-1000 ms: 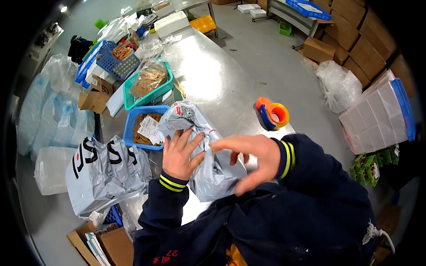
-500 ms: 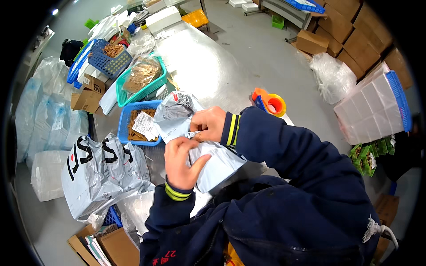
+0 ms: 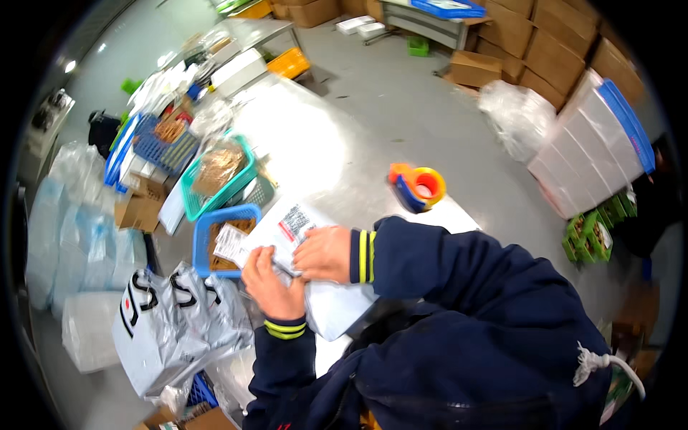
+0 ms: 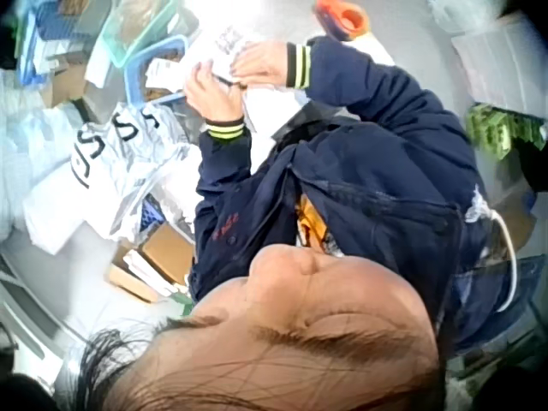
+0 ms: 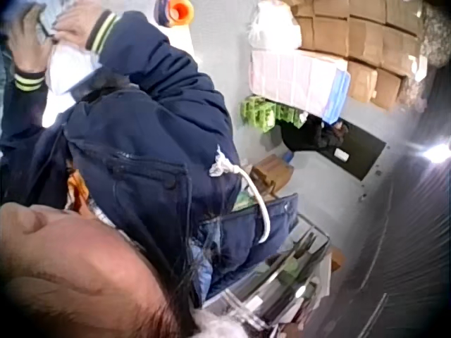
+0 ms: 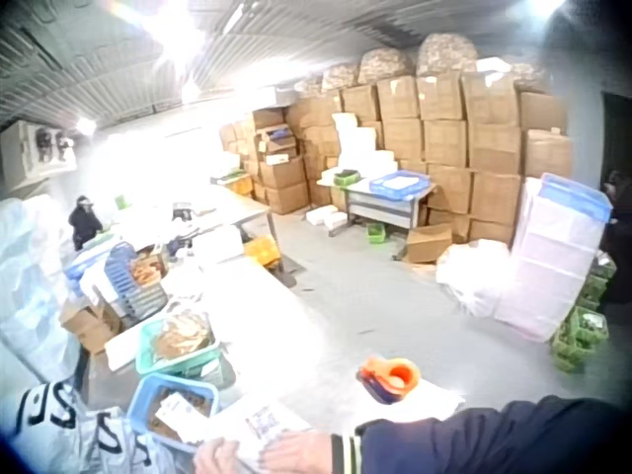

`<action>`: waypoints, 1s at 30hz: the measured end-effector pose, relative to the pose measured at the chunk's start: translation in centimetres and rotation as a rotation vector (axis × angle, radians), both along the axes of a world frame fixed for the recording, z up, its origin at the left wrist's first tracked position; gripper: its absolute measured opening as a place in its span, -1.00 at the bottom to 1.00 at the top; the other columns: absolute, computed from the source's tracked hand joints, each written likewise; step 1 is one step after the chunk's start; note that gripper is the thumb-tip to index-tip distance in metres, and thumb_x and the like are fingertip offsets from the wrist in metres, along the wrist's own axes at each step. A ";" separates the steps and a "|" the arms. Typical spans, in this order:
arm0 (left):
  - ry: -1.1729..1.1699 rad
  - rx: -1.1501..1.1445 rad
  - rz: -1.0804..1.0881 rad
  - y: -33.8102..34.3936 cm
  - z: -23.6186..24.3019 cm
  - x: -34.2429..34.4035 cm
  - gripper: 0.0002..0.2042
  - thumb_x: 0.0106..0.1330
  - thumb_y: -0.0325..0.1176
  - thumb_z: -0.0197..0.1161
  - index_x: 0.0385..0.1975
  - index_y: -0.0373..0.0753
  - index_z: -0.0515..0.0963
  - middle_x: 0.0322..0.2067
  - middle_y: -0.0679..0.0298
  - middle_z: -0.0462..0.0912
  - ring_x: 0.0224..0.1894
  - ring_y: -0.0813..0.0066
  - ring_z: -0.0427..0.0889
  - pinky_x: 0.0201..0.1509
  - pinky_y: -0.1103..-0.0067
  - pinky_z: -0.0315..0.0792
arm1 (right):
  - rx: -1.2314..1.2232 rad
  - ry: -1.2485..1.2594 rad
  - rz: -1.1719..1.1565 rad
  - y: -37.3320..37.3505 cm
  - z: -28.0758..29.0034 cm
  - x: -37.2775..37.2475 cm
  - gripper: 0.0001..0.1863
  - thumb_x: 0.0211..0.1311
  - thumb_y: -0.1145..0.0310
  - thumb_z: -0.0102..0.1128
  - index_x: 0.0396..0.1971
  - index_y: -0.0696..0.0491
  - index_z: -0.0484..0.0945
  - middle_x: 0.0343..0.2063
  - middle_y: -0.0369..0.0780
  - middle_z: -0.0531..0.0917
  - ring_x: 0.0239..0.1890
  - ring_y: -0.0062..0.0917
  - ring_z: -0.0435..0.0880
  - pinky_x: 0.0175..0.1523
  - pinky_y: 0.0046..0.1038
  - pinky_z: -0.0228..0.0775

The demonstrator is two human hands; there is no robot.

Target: The person places items into white shipping bags, seals them with a tape dispenser, and affixes shipping labels. They repeat this process for multiple packages, stacking the finished parcels on a nearby table.

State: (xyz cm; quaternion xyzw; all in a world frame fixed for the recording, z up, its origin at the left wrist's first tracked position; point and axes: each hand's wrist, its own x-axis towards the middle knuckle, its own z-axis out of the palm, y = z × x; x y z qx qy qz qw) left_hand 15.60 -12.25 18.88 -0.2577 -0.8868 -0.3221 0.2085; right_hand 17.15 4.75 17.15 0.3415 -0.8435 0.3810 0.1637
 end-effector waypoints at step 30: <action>0.130 0.080 -0.470 -2.1 -1.1 1.3 -0.82 -0.09 -0.52 0.20 -0.42 -0.34 0.52 -0.39 0.20 0.50 -0.27 0.23 0.48 -0.25 0.48 0.36 | -1.243 -0.606 -0.538 -2.4 6.7 4.9 -0.67 0.05 0.30 0.15 -0.27 0.25 0.44 -0.41 -0.21 0.56 -0.42 -0.64 0.52 -0.25 -0.61 0.36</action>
